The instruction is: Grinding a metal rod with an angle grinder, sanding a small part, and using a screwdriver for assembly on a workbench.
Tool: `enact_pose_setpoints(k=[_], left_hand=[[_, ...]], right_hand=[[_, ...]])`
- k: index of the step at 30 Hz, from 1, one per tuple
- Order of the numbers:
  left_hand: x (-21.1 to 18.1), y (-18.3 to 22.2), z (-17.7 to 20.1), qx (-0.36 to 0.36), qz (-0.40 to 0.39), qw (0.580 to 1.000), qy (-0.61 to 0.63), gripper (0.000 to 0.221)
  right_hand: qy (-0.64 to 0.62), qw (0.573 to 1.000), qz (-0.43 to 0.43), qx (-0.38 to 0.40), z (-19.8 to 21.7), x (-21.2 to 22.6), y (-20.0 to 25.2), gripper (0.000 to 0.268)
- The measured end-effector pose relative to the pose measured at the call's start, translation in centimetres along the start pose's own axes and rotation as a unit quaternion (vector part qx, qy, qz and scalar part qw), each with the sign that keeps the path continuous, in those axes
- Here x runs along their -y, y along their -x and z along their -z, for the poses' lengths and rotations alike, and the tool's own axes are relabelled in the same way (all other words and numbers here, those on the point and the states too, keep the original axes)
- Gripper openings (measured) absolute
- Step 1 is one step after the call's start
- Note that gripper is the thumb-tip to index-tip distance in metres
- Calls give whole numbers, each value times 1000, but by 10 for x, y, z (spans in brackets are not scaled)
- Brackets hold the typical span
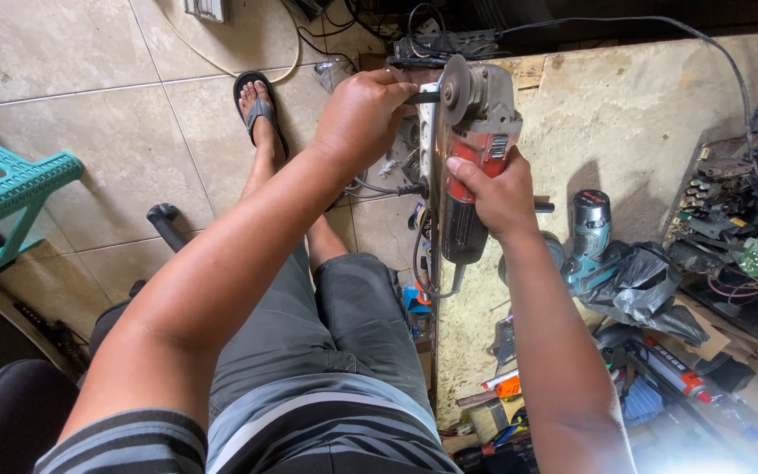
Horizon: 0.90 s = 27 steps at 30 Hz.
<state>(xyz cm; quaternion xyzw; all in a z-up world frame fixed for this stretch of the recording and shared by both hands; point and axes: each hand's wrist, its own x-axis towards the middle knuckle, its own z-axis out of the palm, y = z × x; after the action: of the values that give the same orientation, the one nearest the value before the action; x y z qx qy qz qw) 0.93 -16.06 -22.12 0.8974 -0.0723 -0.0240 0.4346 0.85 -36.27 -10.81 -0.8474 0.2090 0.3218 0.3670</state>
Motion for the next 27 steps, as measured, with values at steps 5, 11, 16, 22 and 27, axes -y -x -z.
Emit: enact_pose_setpoints(k=[5,11,16,22,27], left_hand=[[-8,-2,6,31,40,999,8,21],[-7,-4,4,40,43,998,5,19],[-4,-6,3,46,35,998,-1,16],[-1,-8,2,62,29,998,-7,14],[-4,-9,8,88,49,995,7,15]], right_hand=[[-4,1000,15,-3,-1,-6,-3,39],[-10,1000,9,-1,0,-5,-3,44],[10,1000,-10,-4,0,-1,-2,41],[6,1000,9,0,0,-7,-4,42],[-5,1000,12,1,0,-11,-6,43]])
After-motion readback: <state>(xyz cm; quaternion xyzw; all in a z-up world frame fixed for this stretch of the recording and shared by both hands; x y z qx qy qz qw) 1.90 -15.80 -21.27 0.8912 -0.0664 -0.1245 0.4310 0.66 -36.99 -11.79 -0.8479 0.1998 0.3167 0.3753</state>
